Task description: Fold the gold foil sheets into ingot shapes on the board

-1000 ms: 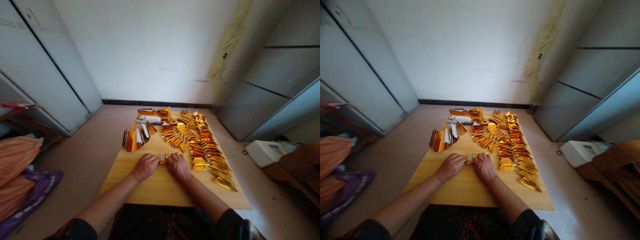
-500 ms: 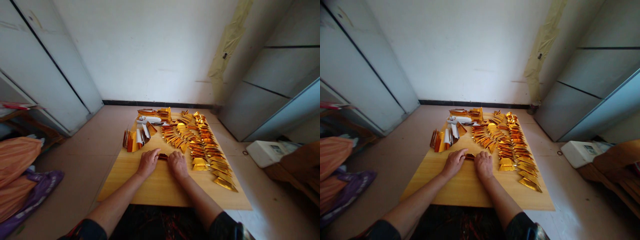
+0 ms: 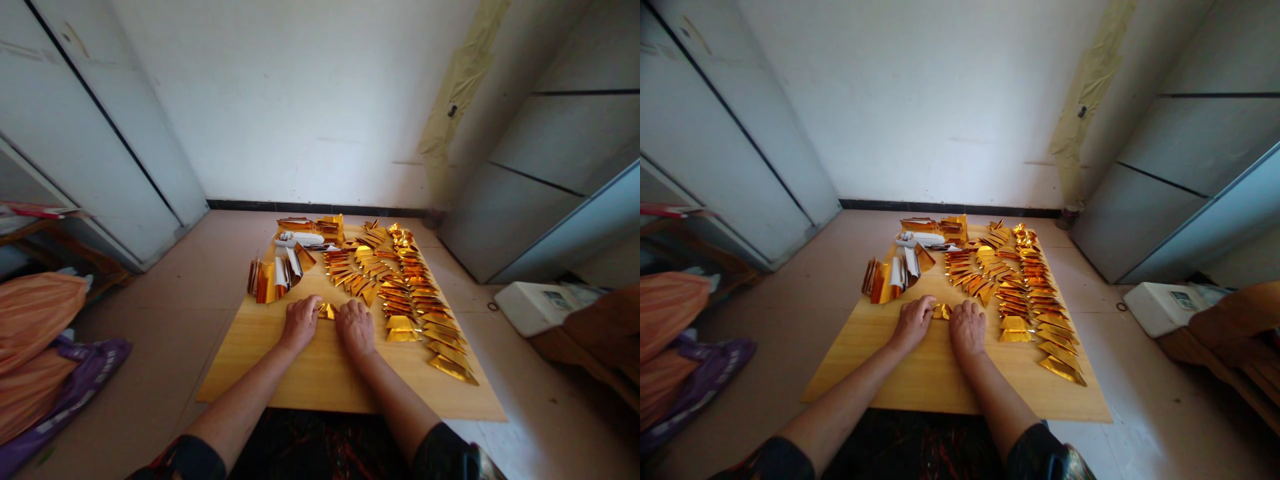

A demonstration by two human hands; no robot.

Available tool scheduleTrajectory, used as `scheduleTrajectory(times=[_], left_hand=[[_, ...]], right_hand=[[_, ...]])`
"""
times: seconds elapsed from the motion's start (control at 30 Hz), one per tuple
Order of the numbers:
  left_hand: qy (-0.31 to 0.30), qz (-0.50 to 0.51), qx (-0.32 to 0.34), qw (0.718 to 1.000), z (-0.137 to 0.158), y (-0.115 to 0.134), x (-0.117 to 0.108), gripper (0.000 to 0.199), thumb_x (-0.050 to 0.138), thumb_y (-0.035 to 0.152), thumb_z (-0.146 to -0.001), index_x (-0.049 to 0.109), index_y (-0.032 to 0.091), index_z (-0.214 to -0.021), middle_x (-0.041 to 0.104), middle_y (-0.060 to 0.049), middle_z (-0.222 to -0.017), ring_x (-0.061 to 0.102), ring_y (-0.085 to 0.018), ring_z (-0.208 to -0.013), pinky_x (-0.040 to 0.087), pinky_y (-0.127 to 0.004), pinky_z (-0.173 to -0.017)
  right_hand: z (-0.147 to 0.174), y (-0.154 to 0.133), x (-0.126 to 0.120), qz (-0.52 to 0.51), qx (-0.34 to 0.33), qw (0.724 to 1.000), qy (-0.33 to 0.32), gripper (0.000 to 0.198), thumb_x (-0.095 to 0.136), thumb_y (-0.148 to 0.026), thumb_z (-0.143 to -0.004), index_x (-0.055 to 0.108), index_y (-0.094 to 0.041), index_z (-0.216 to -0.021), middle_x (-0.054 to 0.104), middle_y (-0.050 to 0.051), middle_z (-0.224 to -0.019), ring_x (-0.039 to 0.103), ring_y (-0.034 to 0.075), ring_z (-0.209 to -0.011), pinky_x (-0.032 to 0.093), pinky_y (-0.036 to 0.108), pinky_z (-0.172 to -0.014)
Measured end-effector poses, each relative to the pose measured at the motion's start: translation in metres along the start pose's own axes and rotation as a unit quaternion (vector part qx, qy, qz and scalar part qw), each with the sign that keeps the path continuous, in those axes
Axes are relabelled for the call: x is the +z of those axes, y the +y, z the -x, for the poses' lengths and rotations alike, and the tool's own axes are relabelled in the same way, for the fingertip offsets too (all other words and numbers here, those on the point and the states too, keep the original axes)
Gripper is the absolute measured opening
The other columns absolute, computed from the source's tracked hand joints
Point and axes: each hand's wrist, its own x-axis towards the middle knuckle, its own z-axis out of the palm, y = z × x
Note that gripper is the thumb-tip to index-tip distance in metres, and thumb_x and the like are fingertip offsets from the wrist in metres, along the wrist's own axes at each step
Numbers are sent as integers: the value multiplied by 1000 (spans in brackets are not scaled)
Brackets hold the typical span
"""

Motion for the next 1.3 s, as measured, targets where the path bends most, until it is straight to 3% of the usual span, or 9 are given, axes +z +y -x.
scheduleTrajectory(times=[0.27,0.53,0.77,0.87,1.03,1.2,1.3], left_hand=[[-4,-1,-6,1000,0,2,-1,36,46,5,-79,52,20,-111,65,-2,-84,60,-18,-85,39,-35,-82],[-9,3,18,1000,0,0,-2,26,47,10,-82,60,22,-102,64,-5,-94,58,-19,-91,42,-34,-81],[-26,7,30,999,-1,-1,-4,23,48,10,-84,67,23,-88,61,-2,-85,57,-16,-84,41,-31,-77],[-27,-1,49,998,-1,-4,-4,24,49,12,-84,69,24,-89,60,-3,-86,56,-15,-84,41,-31,-76],[-42,-41,88,994,1,-10,-7,25,52,13,-85,71,27,-94,60,-4,-91,54,-17,-89,42,-33,-78],[-63,-63,178,980,0,-15,-13,23,51,19,-88,67,26,-103,60,-5,-119,51,-21,-106,42,-38,-86],[-84,-64,227,968,-4,-18,-16,24,50,19,-89,65,25,-108,62,-3,-121,49,-21,-113,40,-39,-91]], right_hand=[[-4,1,-7,-8,16,1000,-22,24,45,-33,-93,63,-18,-93,59,11,-99,53,23,-96,43,32,-69],[-6,3,-7,-15,18,999,-29,21,50,-34,-91,62,-17,-95,59,10,-100,54,22,-96,42,29,-69],[-6,6,-4,-31,24,999,-17,15,53,-32,-89,59,-19,-94,58,7,-100,52,22,-96,41,29,-70],[-4,6,-4,-38,-6,999,2,12,51,-28,-90,59,-21,-96,57,6,-100,51,20,-96,39,28,-73],[-4,10,-1,-58,-129,990,-15,18,46,-19,-92,63,-20,-89,59,5,-94,50,17,-91,38,26,-77],[-9,23,2,-125,-141,982,-29,22,48,-14,-90,69,-18,-88,63,5,-90,54,15,-88,39,23,-80],[-11,30,1,-162,-143,976,-37,26,47,-8,-87,71,-16,-88,65,4,-88,57,14,-86,40,20,-79]])
